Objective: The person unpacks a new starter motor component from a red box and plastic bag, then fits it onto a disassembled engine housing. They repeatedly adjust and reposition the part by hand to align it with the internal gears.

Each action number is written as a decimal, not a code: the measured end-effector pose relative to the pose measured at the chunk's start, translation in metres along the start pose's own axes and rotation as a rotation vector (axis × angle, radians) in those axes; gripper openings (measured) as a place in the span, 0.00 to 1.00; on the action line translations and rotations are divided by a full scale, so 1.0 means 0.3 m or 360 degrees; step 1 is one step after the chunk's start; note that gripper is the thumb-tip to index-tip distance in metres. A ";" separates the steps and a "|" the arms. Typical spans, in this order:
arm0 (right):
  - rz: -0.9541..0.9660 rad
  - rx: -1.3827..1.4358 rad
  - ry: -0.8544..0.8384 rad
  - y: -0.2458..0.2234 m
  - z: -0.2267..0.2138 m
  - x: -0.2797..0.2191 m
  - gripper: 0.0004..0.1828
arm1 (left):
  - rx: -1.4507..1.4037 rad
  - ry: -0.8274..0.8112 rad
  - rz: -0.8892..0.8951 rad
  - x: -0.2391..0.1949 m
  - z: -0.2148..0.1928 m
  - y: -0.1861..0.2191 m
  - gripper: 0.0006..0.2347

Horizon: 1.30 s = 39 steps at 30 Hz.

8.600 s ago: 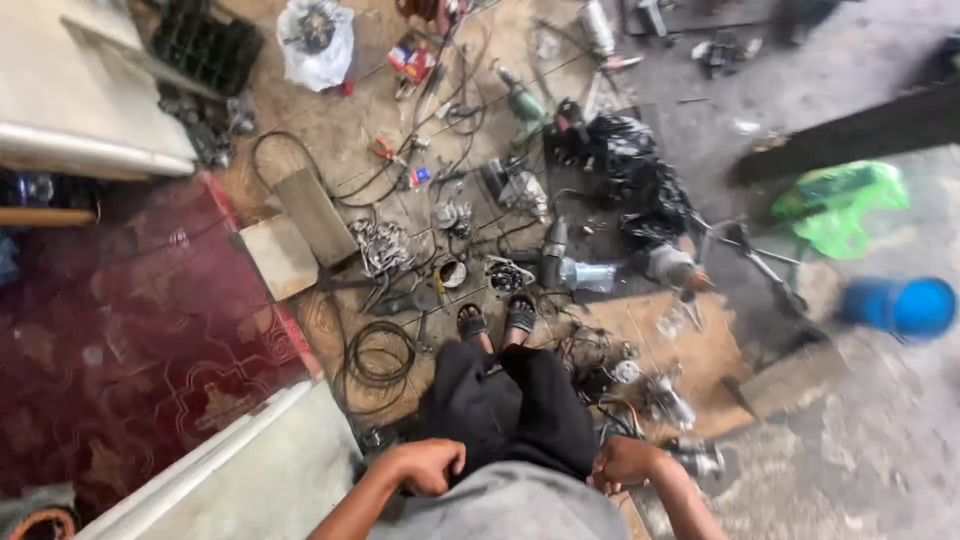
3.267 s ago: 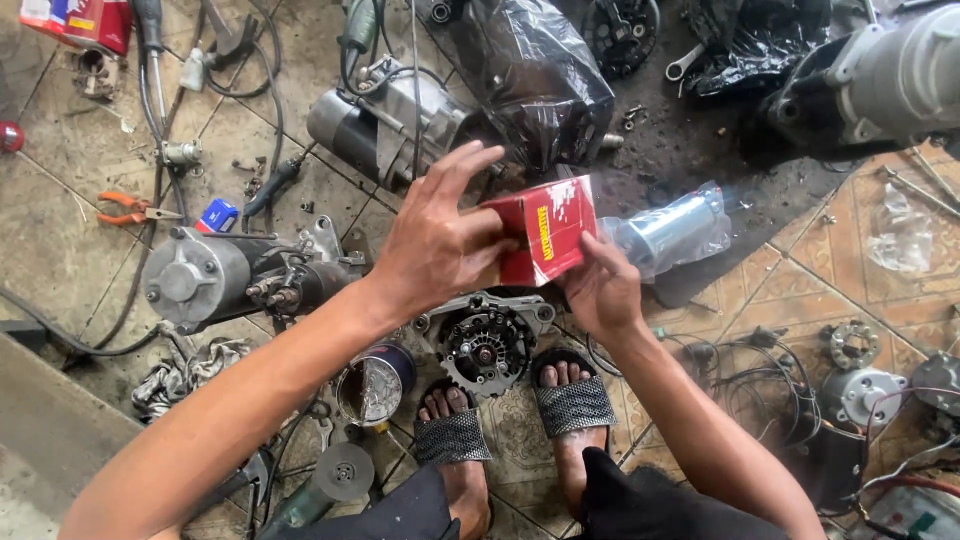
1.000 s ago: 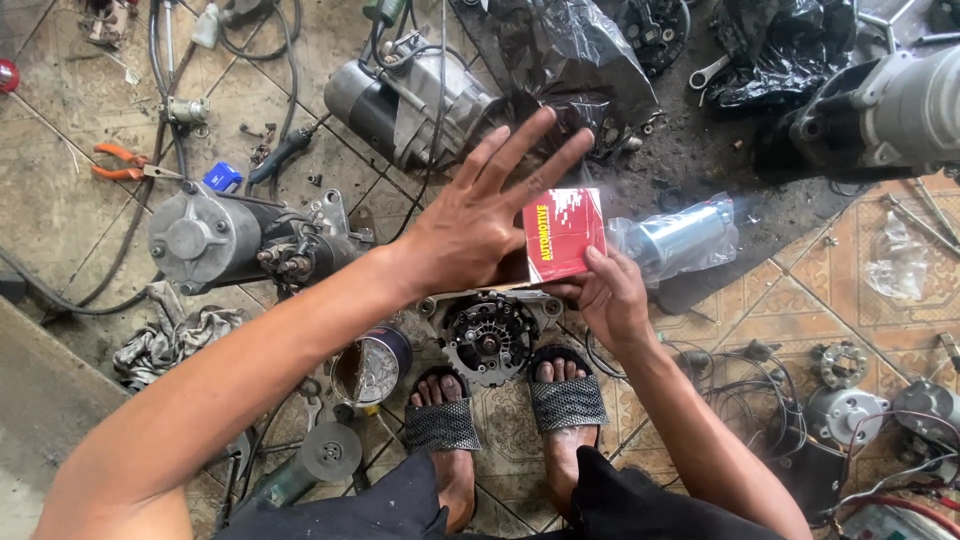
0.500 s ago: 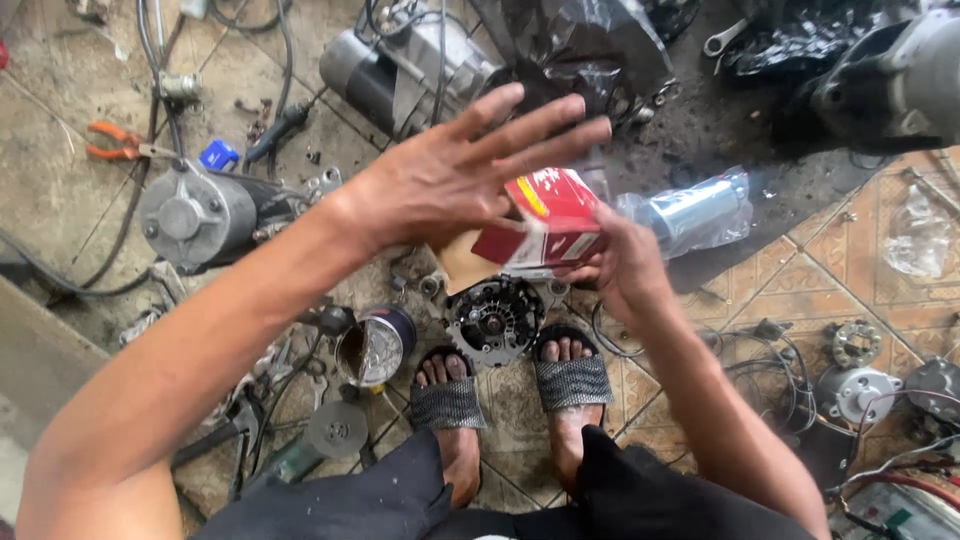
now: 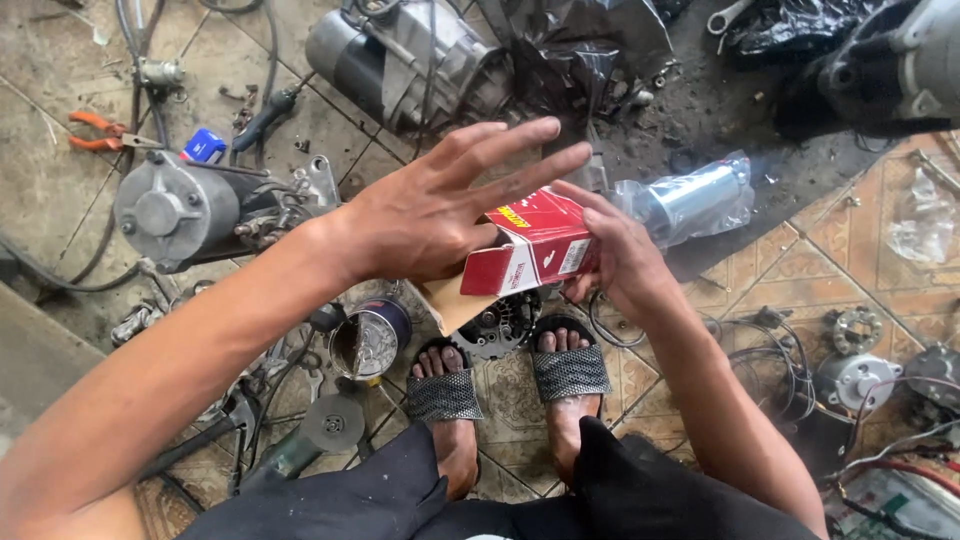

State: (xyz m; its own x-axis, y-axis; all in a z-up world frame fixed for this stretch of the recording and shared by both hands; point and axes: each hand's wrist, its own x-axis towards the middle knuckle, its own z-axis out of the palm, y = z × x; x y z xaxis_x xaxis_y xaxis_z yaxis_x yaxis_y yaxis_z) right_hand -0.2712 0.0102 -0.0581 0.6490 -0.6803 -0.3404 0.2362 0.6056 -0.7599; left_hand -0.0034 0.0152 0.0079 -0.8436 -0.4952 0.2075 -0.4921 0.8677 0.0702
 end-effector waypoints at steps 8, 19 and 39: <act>-0.0092 -0.0036 0.0004 -0.010 -0.095 0.005 0.40 | -0.0057 0.0100 -0.0051 0.028 -0.100 0.024 0.13; -0.0432 -0.1171 0.0968 -0.139 -0.391 -0.199 0.35 | -0.1010 0.0590 -0.0803 -0.059 -0.262 -0.009 0.08; -0.0401 -0.2521 0.0421 -0.257 -0.308 0.422 0.61 | -0.1465 0.0103 -0.1611 0.010 -0.178 -0.029 0.10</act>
State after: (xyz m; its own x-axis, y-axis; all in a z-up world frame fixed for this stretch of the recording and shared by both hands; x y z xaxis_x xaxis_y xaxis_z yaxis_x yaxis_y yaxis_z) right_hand -0.2740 -0.1606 -0.0938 0.5362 -0.8404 -0.0792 -0.7373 -0.4206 -0.5286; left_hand 0.0100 0.0084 0.0601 -0.1802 -0.9432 -0.2790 -0.5411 -0.1419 0.8289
